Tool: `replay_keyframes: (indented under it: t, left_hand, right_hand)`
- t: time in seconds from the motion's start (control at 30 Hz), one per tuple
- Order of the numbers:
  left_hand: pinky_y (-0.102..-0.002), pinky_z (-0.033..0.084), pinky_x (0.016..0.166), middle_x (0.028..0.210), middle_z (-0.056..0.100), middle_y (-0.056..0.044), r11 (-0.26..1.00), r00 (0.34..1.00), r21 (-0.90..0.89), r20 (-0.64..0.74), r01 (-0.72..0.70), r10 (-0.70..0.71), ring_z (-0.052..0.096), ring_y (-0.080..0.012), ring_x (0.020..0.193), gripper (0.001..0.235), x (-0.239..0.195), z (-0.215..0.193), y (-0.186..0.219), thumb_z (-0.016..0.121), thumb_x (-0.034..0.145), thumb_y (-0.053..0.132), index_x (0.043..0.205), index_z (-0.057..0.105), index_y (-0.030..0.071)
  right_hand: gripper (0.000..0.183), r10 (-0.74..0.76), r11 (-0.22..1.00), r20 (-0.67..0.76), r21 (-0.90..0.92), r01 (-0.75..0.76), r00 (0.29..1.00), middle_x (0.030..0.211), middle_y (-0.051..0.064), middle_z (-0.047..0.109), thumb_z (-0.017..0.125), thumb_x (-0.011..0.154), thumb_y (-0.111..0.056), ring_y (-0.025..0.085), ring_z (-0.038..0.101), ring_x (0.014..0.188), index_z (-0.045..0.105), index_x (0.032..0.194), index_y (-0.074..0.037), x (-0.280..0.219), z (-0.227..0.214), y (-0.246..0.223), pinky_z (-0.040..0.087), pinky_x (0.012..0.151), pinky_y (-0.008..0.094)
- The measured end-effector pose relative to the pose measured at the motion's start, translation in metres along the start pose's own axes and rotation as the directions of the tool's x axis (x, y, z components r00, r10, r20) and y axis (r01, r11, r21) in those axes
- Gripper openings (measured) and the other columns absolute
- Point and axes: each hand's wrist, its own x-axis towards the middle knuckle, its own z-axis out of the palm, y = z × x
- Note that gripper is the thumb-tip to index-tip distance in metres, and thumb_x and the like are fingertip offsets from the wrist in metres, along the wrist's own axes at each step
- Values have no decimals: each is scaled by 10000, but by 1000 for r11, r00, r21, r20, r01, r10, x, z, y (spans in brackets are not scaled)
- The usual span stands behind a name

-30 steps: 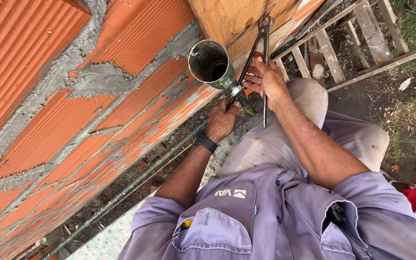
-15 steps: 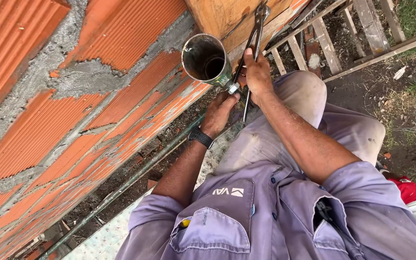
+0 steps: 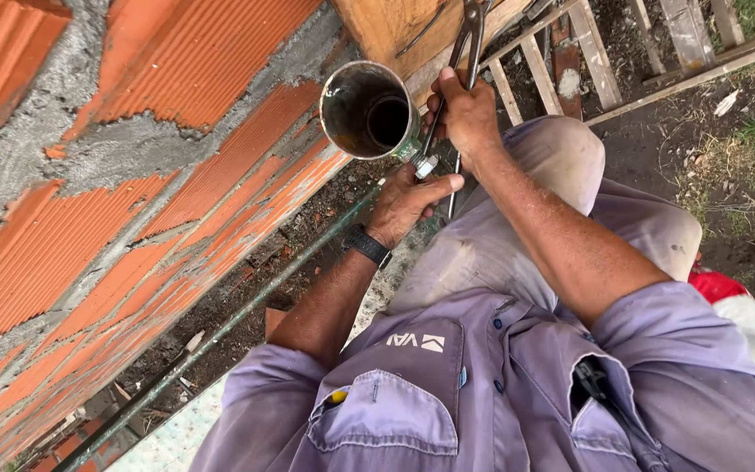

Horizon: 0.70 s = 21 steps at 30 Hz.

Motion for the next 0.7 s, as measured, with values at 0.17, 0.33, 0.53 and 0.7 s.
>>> replay_keyframes:
  t: [0.17, 0.33, 0.53, 0.7]
  left_hand:
    - [-236, 508, 730, 862, 714, 52, 941, 999, -336, -34, -43, 34, 605, -56, 785, 217, 7, 37, -20, 856, 706, 199, 877, 741, 132]
    - [-253, 459, 716, 797, 640, 66, 932, 998, -361, -55, 9, -31, 545, -57, 738, 205, -4, 65, 13, 828, 710, 217, 811, 655, 175]
    - [-247, 314, 553, 635, 513, 87, 871, 982, -479, -82, 114, -173, 402, -33, 556, 268, -17, 92, 42, 836, 683, 262, 692, 577, 193]
    - [-232, 138, 340, 512, 360, 76, 813, 934, -513, -55, 276, -352, 232, -23, 390, 473, -15, 102, 48, 859, 607, 307, 597, 395, 217]
  right_hand:
    - [352, 118, 976, 92, 174, -133, 989, 612, 32, 554, 551, 1053, -246, 185, 565, 461, 531, 743, -81, 1, -14, -14, 540, 406, 331]
    - [288, 219, 975, 124, 2, -221, 968, 668, 15, 568, 528, 1068, -241, 161, 587, 527, 562, 827, -88, -1, -33, -42, 551, 452, 299]
    - [272, 367, 930, 214, -65, -362, 905, 694, 10, 543, 511, 1088, -241, 170, 536, 578, 568, 871, -89, -5, -49, -65, 516, 569, 318]
    - [291, 338, 940, 278, -54, -337, 899, 662, 30, 495, 486, 1072, -246, 209, 520, 566, 532, 840, -75, 8, -60, -53, 498, 550, 369]
